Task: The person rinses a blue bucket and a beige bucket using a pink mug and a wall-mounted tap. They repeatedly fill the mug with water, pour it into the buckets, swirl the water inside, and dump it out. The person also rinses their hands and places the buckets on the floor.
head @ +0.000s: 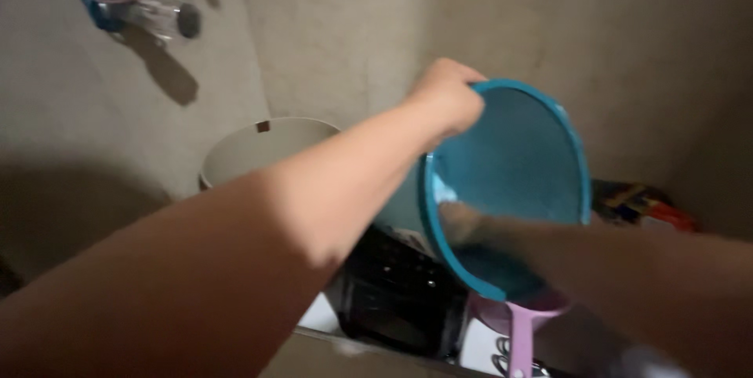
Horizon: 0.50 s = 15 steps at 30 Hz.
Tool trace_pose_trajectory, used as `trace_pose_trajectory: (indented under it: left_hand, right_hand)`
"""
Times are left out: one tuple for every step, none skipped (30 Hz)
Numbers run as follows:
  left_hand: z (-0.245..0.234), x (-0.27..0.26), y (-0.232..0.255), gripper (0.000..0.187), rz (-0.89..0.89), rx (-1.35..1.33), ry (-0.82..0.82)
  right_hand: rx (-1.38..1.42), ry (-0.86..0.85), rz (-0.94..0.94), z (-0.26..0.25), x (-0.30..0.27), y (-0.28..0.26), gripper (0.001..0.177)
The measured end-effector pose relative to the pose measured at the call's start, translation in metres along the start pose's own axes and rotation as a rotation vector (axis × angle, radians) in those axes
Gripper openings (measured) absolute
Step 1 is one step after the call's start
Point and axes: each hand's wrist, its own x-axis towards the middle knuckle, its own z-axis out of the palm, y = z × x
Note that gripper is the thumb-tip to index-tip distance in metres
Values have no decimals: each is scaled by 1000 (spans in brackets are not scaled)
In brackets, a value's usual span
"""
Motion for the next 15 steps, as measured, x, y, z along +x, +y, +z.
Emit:
trace_pose_trajectory:
  left_hand:
    - [3,1,2,47,17,-3,-3]
    - [5,2,4,49,34,-7,-5]
    - [6,1,6,51,52,-12,-15]
    - [6,0,10,51,-5,24,-45]
    - [4,0,15,51,-58,57,-78]
    - [2,0,20,52,-110,91,-111]
    - [0,-1,24,54,-115,127,-131]
    - [-1,-1,26,57,-120,163,-151]
    - [-6,1,28,59,-123,204,-161]
    - [-5,2,28,59,-108,196,-153]
    - [-1,1,26,59,-97,192,-149]
    - [2,3,24,60,-85,188,-145]
    - [7,5,21,59,-40,140,-127]
    - [10,7,17,59,5,92,-110]
    - [15,10,16,58,52,40,-101]
  right_hand:
    - [72,-26,-22,12,9,-11,40]
    - [156,-35,-25,21,13,-22,40]
    - [234,-35,-26,27,17,-33,40]
    - [315,-22,-25,29,20,-42,40]
    - [381,5,-3,28,20,-45,40]
    - [448,41,18,24,18,-46,40]
    - [512,93,29,18,16,-42,40]
    - [526,139,91,12,11,-36,40]
    - [550,185,140,5,6,-30,40]
    - [488,248,277,-1,-7,-18,40]
    - [427,208,346,-4,-12,-15,40]
    - [381,156,372,-3,-12,-17,40]
    - [375,75,322,3,-11,-24,40]
    - [429,30,229,12,-6,-35,40]
    - [471,9,188,19,-6,-40,40]
